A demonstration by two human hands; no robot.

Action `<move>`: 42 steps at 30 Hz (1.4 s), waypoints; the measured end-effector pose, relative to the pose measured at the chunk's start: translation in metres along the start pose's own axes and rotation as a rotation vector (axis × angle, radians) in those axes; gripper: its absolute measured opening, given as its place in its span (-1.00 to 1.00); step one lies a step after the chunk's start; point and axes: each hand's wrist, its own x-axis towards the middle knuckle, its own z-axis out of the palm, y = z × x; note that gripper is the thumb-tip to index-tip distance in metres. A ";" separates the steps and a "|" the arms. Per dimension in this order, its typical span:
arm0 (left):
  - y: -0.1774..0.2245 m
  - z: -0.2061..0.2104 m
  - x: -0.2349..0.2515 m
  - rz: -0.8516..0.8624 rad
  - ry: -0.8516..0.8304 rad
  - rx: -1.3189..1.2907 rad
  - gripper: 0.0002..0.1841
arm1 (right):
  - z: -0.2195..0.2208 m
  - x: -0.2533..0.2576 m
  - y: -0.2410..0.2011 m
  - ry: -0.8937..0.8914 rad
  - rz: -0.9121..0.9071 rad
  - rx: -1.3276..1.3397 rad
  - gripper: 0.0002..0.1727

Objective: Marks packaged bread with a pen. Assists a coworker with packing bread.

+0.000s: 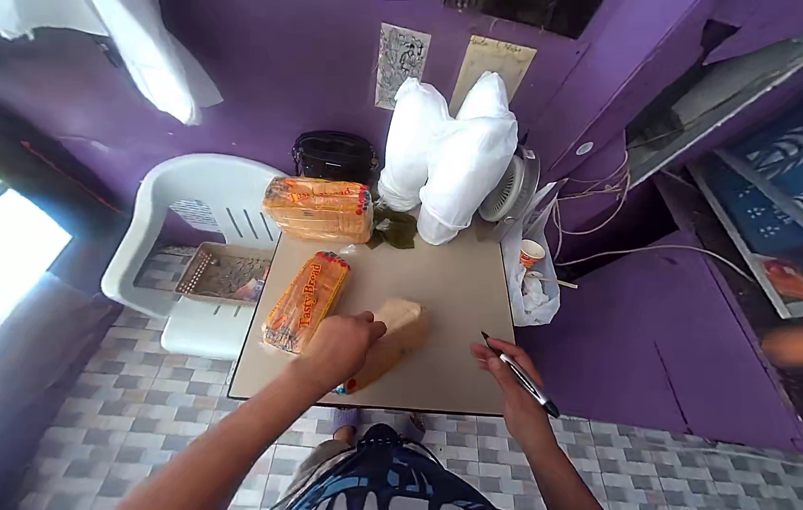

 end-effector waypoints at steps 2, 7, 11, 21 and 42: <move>0.005 -0.037 -0.011 0.060 -0.022 -0.070 -0.83 | 0.002 0.020 -0.002 -0.119 0.026 0.107 -0.25; -0.021 -0.059 0.010 0.189 -0.244 -0.755 -0.92 | 0.011 0.029 -0.009 -0.344 0.130 0.463 -0.16; -0.042 0.003 0.051 0.061 -0.458 -1.211 -0.87 | 0.006 0.010 -0.014 -0.313 0.287 0.434 -0.10; 0.010 0.051 0.064 -0.051 0.016 -0.379 -0.63 | -0.011 -0.023 -0.006 0.118 0.586 0.144 -0.58; 0.022 0.069 0.000 -0.058 0.369 -0.965 -0.39 | 0.036 0.040 -0.052 0.097 0.057 0.075 -0.57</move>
